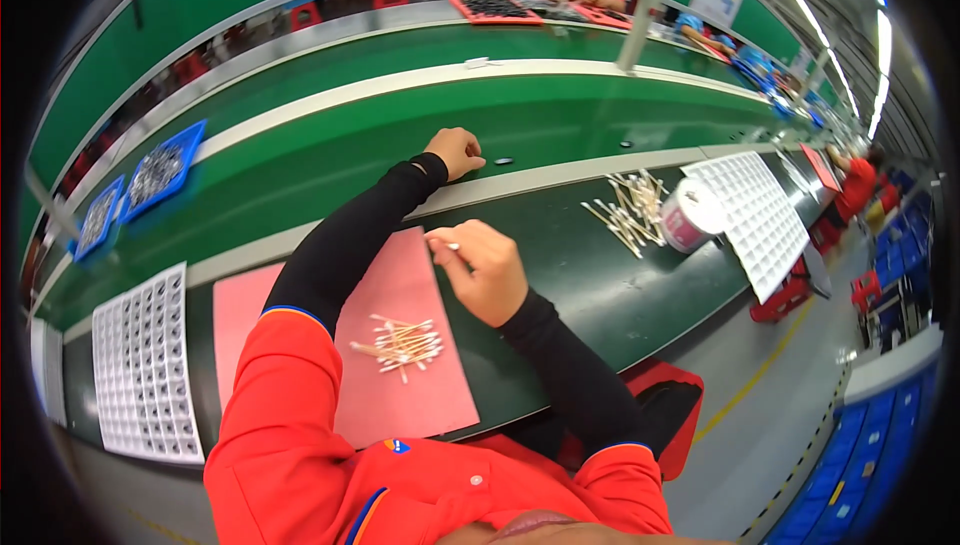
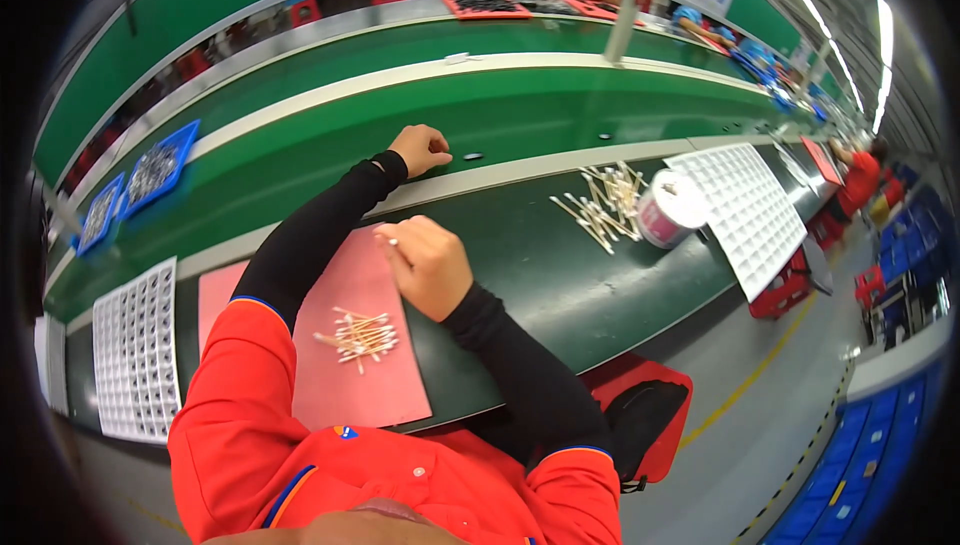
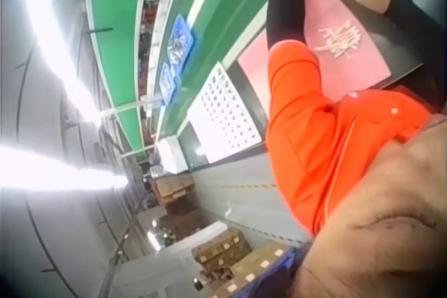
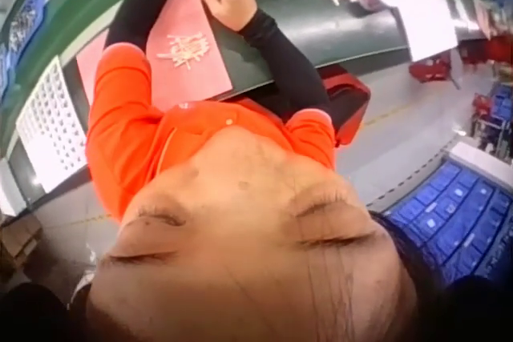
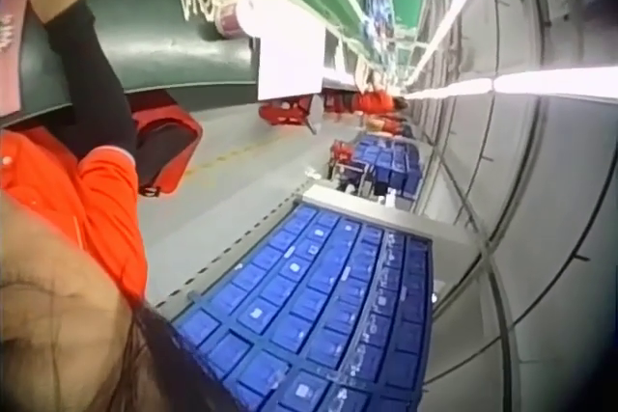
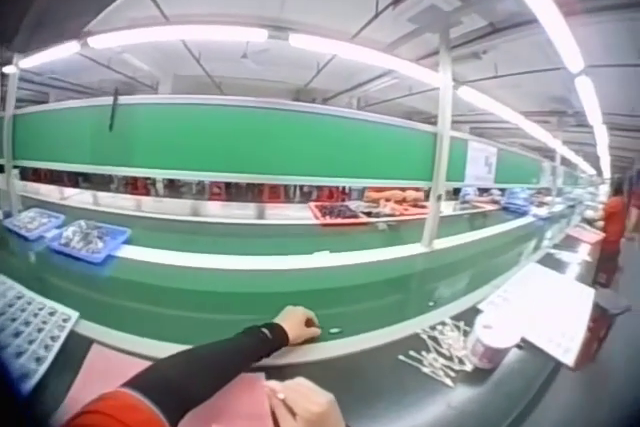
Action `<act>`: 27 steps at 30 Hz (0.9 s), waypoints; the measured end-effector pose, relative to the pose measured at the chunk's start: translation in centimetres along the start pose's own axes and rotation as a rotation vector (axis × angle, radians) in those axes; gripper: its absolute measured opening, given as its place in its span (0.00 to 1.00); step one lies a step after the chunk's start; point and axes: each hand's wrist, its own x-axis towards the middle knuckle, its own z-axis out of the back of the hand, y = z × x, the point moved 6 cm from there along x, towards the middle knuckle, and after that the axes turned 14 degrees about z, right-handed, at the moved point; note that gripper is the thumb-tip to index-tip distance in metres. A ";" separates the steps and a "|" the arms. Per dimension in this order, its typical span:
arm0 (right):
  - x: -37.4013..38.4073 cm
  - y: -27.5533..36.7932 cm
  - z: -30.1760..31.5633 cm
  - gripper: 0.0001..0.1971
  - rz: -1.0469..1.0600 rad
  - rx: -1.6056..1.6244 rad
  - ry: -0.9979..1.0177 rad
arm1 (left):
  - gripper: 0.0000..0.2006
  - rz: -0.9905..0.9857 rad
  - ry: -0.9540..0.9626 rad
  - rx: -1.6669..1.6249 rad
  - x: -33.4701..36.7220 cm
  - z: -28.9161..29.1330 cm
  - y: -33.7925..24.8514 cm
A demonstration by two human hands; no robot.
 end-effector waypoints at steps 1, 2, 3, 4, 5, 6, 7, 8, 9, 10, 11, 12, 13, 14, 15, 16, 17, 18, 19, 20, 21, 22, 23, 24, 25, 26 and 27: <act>0.1 -0.1 0.4 0.04 0.016 -0.011 -0.021 | 0.11 -0.030 0.016 -0.007 1.2 -1.0 -1.2; 0.1 -0.2 0.8 0.04 0.024 -0.024 -0.044 | 0.12 -0.029 0.027 0.000 2.1 -1.8 -2.0; 0.4 -0.2 1.0 0.04 0.032 -0.036 -0.050 | 0.12 -0.022 0.034 0.011 2.9 -2.3 -2.5; 0.7 -0.2 1.2 0.04 0.038 -0.044 -0.056 | 0.11 -0.045 0.076 0.066 3.7 -2.8 -2.8; 0.9 -0.2 1.4 0.04 0.048 -0.042 -0.079 | 0.09 -0.050 0.111 0.097 4.3 -3.3 -3.4; 0.9 -0.3 1.4 0.04 0.051 -0.048 -0.077 | 0.07 -0.051 0.145 0.129 4.6 -3.9 -3.7; 0.9 -0.4 1.4 0.04 0.048 -0.049 -0.081 | 0.07 -0.063 0.159 0.126 4.6 -4.2 -3.8; 0.9 -0.5 1.3 0.04 0.050 -0.046 -0.082 | 0.07 -0.084 0.138 0.149 4.6 -4.1 -3.9; 0.9 -0.7 1.3 0.04 0.047 -0.058 -0.083 | 0.06 -0.107 0.114 0.173 4.6 -3.7 -4.2; 0.9 -0.8 1.2 0.04 0.051 -0.059 -0.081 | 0.08 -0.158 0.117 0.171 4.0 -3.0 -4.1; 0.8 -0.9 1.0 0.03 0.057 -0.050 -0.077 | 0.08 -0.156 0.123 0.147 3.1 -1.9 -3.6; 0.8 -0.9 1.1 0.03 0.060 -0.051 -0.076 | 0.08 -0.155 0.128 0.123 2.0 -0.6 -3.2; 0.7 -1.1 1.2 0.03 0.052 -0.059 -0.062 | 0.08 -0.137 0.133 0.048 0.5 1.0 -2.8; 0.5 -1.1 1.2 0.03 0.044 -0.065 -0.049 | 0.08 -0.118 0.138 -0.026 -1.4 2.7 -2.2; 0.4 -0.9 1.3 0.03 0.043 -0.071 -0.049 | 0.08 -0.098 0.141 -0.101 -3.6 4.3 -1.8; 0.4 -0.7 1.3 0.03 0.045 -0.071 -0.044 | 0.07 -0.078 0.143 -0.174 -6.0 6.0 -1.2; 0.3 -0.5 1.3 0.03 0.046 -0.080 -0.039 | 0.06 -0.101 0.103 -0.256 -8.6 7.6 -0.5; 0.1 -0.4 1.2 0.03 0.039 -0.110 -0.042 | 0.04 -0.062 0.113 -0.263 -11.3 9.0 0.3; -0.3 -0.1 0.4 0.03 0.076 -0.065 -0.029 | 0.03 0.044 0.103 -0.321 -14.2 10.0 1.7; -0.4 0.3 -0.5 0.03 0.114 -0.021 -0.014 | 0.03 0.064 0.077 -0.293 -17.4 11.1 2.6; -0.4 0.8 -1.5 0.03 0.111 -0.017 0.051 | 0.03 0.166 0.081 -0.342 -20.6 12.0 4.1; -0.7 1.0 -2.0 0.04 0.094 -0.030 0.117 | 0.02 0.256 0.116 -0.440 -23.1 11.6 5.6; -1.4 0.9 -2.0 0.04 0.097 -0.021 0.098 | 0.01 0.376 0.116 -0.508 -25.1 10.5 5.5; -1.6 1.3 -2.4 0.04 0.116 0.013 0.075 | 0.01 0.466 0.193 -0.571 -27.4 10.5 5.1; -1.6 1.6 -3.0 0.04 0.129 0.047 0.082 | 0.01 0.492 0.153 -0.630 -29.8 10.0 6.3; -1.7 2.0 -3.3 0.04 0.123 0.030 0.088 | 0.02 0.526 0.110 -0.692 -31.3 9.6 7.4; -1.6 2.4 -3.9 0.04 0.111 0.066 0.133 | 0.02 0.522 0.117 -0.705 -31.7 9.6 6.8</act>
